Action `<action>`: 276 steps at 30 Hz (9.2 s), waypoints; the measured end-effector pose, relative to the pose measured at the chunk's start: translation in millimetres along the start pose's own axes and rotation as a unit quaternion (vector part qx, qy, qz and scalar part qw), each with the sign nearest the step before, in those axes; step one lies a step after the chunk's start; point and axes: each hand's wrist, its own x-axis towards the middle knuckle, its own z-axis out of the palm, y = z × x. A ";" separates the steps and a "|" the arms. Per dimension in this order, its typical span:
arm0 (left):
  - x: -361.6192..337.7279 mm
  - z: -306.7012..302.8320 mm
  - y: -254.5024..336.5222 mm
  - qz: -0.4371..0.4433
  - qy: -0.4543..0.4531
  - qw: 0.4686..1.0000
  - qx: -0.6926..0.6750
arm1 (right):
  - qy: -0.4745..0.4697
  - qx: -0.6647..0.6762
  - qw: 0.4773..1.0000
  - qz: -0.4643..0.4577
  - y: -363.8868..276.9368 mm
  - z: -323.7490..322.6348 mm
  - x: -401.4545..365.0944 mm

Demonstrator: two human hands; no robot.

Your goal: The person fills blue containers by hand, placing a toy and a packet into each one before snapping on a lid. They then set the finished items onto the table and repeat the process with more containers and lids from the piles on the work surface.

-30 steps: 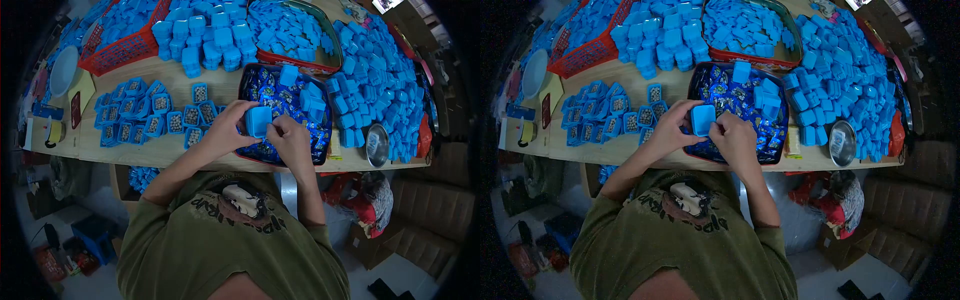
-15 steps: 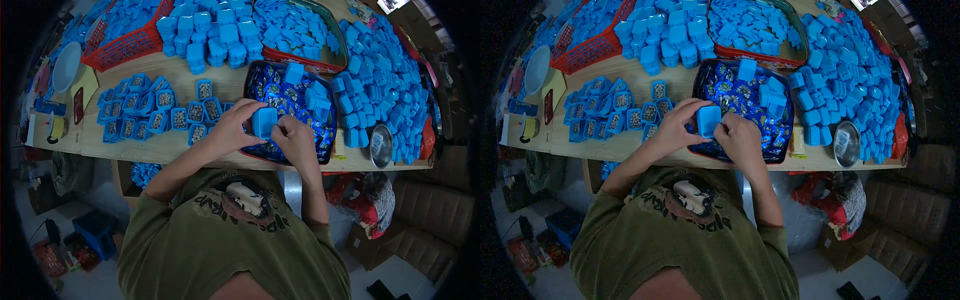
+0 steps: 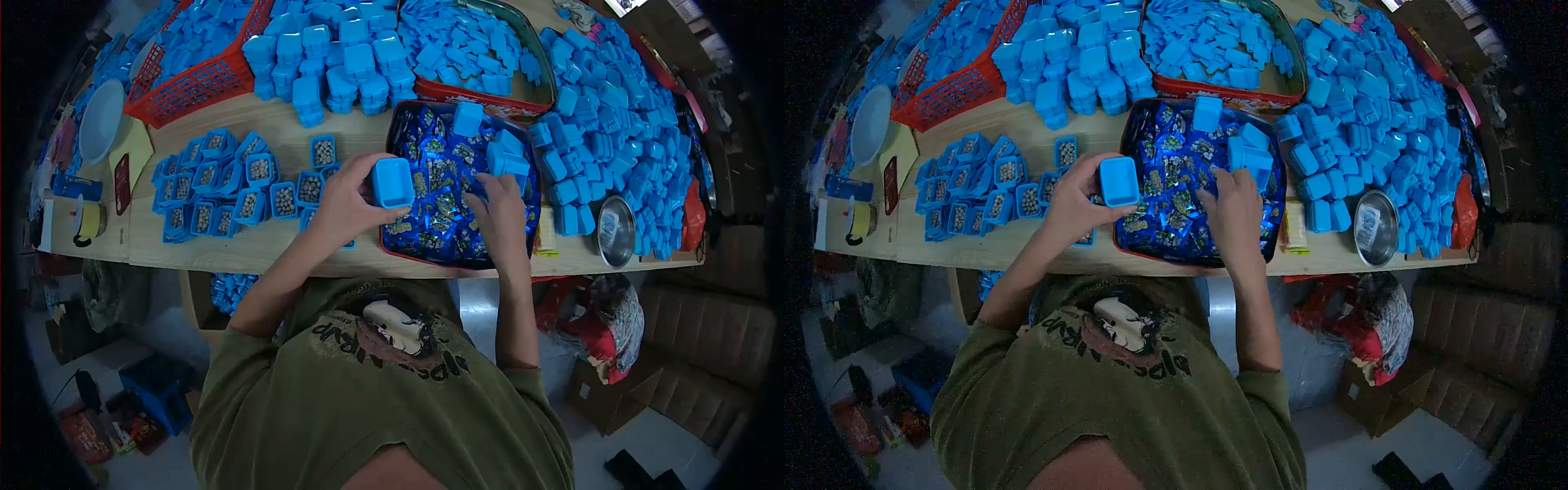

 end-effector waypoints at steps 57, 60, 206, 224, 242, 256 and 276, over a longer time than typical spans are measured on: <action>0.1 17.7 -2.1 0.021 0.010 1.000 -0.005 | 0.011 0.377 0.918 0.122 -21.0 -4.7 11.0; 2.7 24.3 -1.4 0.033 0.034 0.998 -0.034 | -0.050 0.526 0.833 0.166 -46.3 -3.5 1.8; 17.4 30.2 9.9 -0.118 0.053 0.851 -0.509 | -0.094 0.522 0.839 0.120 -55.4 46.9 -8.8; 1.1 12.8 11.2 -0.001 -0.005 0.960 -0.281 | 0.021 0.315 0.944 -0.098 -59.7 11.2 19.7; 2.2 -10.0 24.7 0.364 -0.055 0.921 0.123 | -0.114 0.551 0.826 -0.014 -38.3 20.6 -8.2; 5.0 -16.7 42.1 0.367 -0.133 0.917 0.083 | -0.223 0.747 0.594 0.197 -46.6 27.3 -32.8; 1.0 37.7 19.0 -0.049 0.180 0.762 -0.619 | -0.038 0.637 0.761 0.113 -80.8 44.3 -10.4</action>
